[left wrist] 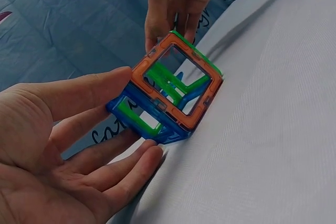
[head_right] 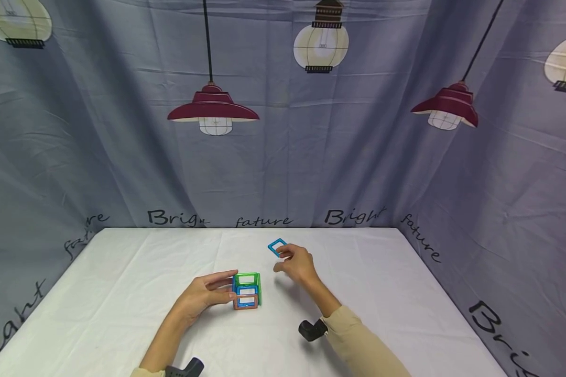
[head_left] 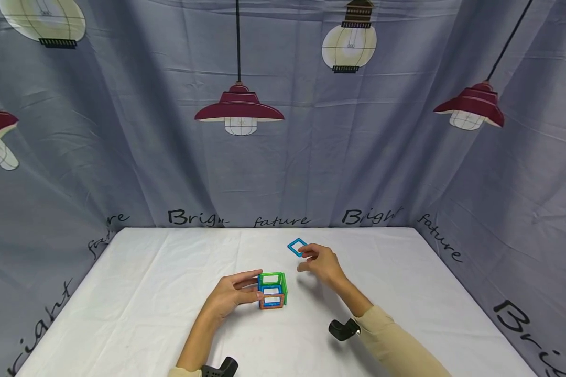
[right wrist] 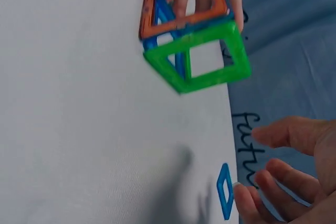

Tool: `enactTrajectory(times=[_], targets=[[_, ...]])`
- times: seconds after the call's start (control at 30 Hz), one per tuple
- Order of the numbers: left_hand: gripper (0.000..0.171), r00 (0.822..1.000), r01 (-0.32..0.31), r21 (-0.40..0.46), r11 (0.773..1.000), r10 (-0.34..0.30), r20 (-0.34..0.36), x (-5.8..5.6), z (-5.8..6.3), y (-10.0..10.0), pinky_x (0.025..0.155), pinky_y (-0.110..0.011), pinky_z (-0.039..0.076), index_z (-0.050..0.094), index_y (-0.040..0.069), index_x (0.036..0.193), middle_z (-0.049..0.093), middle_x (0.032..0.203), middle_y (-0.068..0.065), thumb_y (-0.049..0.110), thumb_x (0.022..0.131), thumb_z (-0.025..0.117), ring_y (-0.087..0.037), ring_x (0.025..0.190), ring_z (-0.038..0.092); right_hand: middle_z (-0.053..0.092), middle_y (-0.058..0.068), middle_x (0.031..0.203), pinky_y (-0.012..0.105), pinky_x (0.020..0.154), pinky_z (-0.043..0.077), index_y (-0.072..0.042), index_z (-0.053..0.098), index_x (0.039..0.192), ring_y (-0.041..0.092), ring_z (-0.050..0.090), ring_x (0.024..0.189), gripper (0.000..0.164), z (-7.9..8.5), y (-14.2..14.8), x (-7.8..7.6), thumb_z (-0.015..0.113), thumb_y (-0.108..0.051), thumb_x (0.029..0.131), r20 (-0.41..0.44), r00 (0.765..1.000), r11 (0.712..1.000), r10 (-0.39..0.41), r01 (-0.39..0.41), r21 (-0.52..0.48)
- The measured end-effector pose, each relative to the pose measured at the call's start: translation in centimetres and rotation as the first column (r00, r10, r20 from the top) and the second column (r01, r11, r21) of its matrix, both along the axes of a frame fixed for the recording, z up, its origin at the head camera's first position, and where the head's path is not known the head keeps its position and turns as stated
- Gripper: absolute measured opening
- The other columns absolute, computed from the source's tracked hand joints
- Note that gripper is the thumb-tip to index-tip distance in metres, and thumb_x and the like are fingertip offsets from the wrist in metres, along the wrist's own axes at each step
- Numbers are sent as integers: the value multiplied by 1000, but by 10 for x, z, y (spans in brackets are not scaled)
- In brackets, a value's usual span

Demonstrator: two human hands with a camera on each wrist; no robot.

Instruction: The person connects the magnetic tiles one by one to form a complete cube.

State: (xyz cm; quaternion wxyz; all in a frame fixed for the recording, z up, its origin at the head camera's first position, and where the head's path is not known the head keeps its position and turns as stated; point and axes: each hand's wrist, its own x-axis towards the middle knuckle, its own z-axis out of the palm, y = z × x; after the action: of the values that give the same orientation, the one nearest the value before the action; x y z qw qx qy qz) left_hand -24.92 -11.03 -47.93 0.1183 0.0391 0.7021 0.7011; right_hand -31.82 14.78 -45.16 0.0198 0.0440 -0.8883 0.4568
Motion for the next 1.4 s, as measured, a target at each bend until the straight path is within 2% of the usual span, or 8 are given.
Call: enactTrajectory(times=[0.17,0.33,0.43,0.67,0.93,1.17,1.4], targets=[[65,1000,17,-3,1000,-17,-6,-1,-2,-2,100,-34,54,62,6,139,63,137,-20,10,79,86,-35,128,61,73,14,110,35,81,54,-5,72,121,24,64,99,49,-7,3,-18,85,-15,74,3,996,996,-87,87,-4],[64,1000,19,-25,999,-20,-14,-1,-2,-2,104,-39,53,62,7,139,63,138,-20,13,80,86,-36,130,59,69,19,123,47,94,52,-3,68,128,33,60,114,56,-13,2,-32,85,-19,77,4,988,988,-155,155,16],[64,1000,13,-33,999,-13,-12,-1,-3,-3,104,-40,52,63,8,138,64,137,-19,14,79,87,-36,130,59,66,21,128,50,99,50,-2,66,131,36,58,119,59,-18,-1,-38,85,-21,78,13,983,983,-180,180,31],[63,999,28,-53,998,-29,-24,-2,-5,-5,102,-39,54,63,8,138,65,136,-18,16,80,86,-34,128,61,66,20,131,48,102,50,0,62,134,35,60,121,68,-30,-4,-47,88,-21,75,42,972,972,-232,231,35],[65,998,56,-26,998,-57,-34,-3,-5,-4,102,-35,53,61,5,140,63,137,-19,15,81,85,-32,127,62,69,17,127,46,102,50,0,64,132,33,61,118,64,-37,1,-53,88,-21,76,21,972,971,-233,231,59],[63,999,37,-38,999,-38,-27,-3,-2,-4,101,-37,54,62,7,139,63,138,-20,15,81,86,-33,127,62,67,20,125,48,101,50,3,62,133,35,61,116,66,-39,1,-53,87,-21,76,-1,982,974,-188,186,127],[64,998,41,-48,998,-43,-35,-4,-4,-3,101,-38,54,62,5,139,63,138,-20,16,81,86,-34,128,61,68,22,117,49,98,50,3,67,127,35,60,108,60,-41,-1,-54,87,-21,76,-28,981,964,-192,193,182]])
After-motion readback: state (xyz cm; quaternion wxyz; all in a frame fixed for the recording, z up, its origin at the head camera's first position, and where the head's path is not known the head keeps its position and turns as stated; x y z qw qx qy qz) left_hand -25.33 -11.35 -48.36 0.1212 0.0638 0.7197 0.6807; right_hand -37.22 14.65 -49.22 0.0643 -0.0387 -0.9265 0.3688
